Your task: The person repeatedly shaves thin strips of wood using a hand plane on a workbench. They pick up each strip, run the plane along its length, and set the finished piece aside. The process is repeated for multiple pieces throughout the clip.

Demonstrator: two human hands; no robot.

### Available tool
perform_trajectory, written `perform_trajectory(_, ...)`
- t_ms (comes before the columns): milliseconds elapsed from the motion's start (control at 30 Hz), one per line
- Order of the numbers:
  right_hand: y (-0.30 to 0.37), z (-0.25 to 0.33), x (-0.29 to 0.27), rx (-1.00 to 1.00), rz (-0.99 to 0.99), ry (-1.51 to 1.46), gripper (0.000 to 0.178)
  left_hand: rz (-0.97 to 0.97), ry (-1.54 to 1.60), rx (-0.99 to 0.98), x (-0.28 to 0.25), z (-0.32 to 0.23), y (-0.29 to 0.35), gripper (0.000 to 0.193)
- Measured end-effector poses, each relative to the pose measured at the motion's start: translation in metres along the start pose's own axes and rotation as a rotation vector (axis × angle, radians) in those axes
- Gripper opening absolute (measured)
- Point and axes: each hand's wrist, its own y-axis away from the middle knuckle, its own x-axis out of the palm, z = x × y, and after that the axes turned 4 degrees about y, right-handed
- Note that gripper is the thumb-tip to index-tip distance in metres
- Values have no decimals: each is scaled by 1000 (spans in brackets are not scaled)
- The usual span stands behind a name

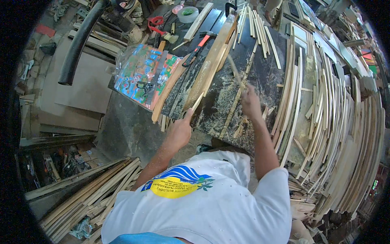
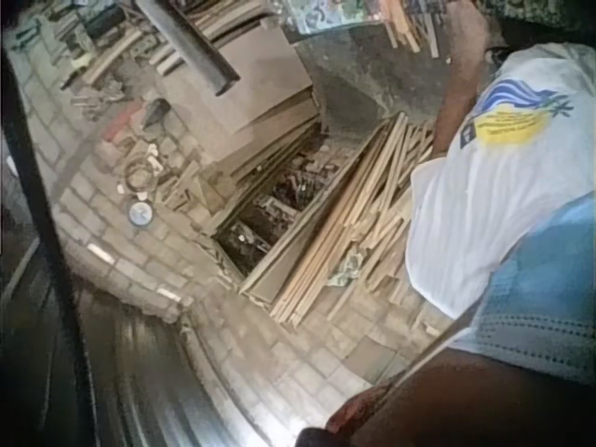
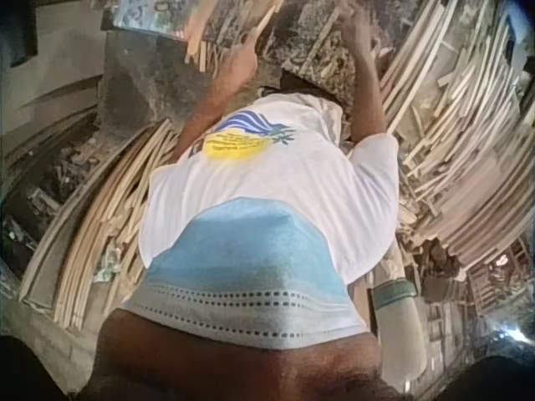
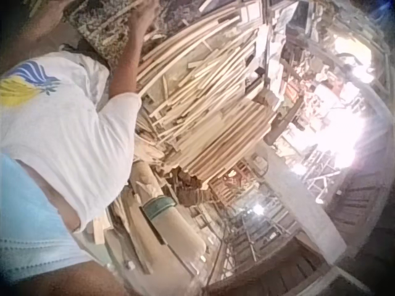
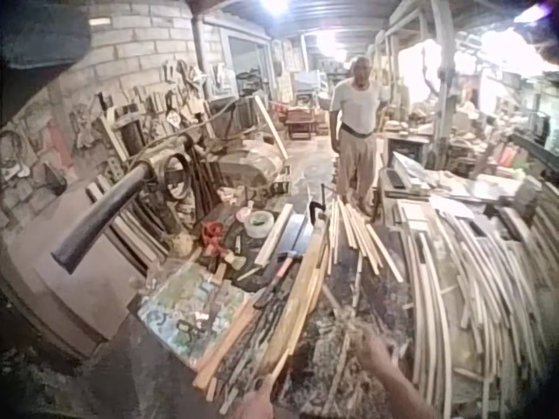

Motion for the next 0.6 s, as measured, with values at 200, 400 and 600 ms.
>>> perform_trajectory(200, 48, 29, 21, -54, 168, -114, 46, -90, 24, 52, 13, 14, -4, 67)
perform_trajectory(400, 32, 40, 18, -54, 146, -231, 42, -26, 1, 51, 0, 4, -11, 64)
perform_trajectory(600, 0, 43, 0, 41, 201, -277, 44, -65, 9, 104, -6, -8, -35, 62)
